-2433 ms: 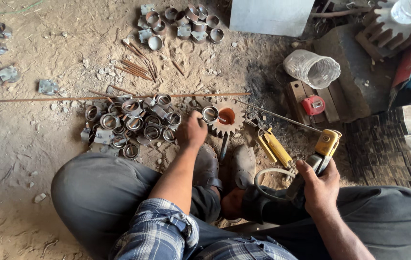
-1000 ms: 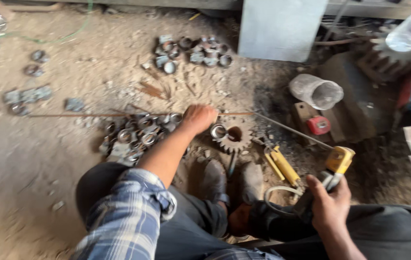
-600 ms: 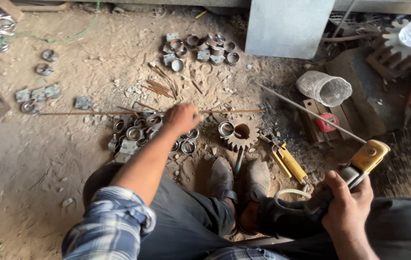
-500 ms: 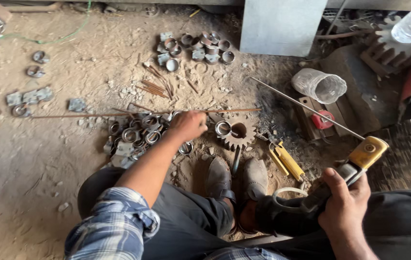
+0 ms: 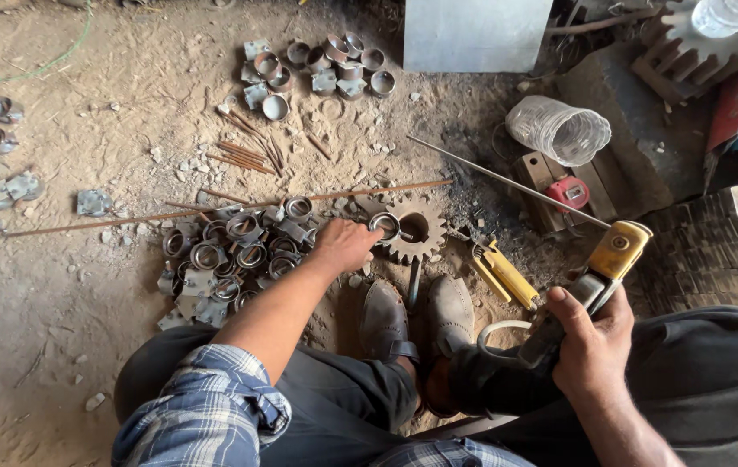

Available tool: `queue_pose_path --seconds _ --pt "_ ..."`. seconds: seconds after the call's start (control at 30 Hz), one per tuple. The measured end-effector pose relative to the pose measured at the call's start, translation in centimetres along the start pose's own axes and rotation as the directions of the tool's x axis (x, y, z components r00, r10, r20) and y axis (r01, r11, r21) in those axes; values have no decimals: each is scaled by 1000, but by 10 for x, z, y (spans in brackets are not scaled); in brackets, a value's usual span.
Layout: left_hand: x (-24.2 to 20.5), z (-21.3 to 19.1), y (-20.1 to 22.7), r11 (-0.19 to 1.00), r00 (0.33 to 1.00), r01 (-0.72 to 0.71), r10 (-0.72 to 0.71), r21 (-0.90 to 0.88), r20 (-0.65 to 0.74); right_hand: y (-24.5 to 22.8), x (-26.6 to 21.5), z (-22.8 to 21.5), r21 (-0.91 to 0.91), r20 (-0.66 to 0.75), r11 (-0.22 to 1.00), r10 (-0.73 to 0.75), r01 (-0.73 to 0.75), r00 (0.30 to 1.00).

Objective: The person sits on the ground and welds small metal rings onto a gear-like metal piece using a handheld welding torch. They repeatedly pick up rings, position them, and apply the torch to fuse them.

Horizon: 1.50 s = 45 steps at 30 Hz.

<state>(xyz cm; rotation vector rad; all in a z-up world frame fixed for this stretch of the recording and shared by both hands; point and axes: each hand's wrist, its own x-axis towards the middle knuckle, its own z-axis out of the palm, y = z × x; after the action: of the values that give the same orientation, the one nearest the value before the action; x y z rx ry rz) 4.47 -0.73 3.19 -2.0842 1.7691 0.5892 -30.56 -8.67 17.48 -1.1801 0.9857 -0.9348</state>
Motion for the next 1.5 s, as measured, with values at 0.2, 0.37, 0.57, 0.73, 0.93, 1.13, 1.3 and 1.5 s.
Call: queue_pose_path --seconds 0.2,0.37,0.57,0.73,0.93,1.13,1.3,1.5 --pt "20 18 -6 994 997 -13 22 106 -79 2 4 -3 22 5 1000 18 -18 1000" --pt "35 23 -5 981 976 -23 63 192 -207 4 7 -9 27 8 999 -24 24 1000" --pt "37 17 -16 976 982 -3 44 218 -182 6 7 -14 28 7 999 -24 24 1000" --pt "30 8 -44 995 886 68 -28 70 -463 9 10 -16 -8 -33 1000 -25 24 999" --pt "-43 -26 -111 906 771 175 -369 -385 -518 15 10 -20 55 8 997 -53 52 999" --pt "-169 -81 -157 711 534 341 -685 -615 -496 22 13 -26 20 42 999 -29 29 999" --pt "-238 -116 -151 705 56 147 -706 -694 -706 34 19 -23 -29 8 993 -114 114 993" --pt "-228 -103 -109 579 -57 -348 -798 -738 -599 36 30 -19 -155 -71 985 -92 80 993"
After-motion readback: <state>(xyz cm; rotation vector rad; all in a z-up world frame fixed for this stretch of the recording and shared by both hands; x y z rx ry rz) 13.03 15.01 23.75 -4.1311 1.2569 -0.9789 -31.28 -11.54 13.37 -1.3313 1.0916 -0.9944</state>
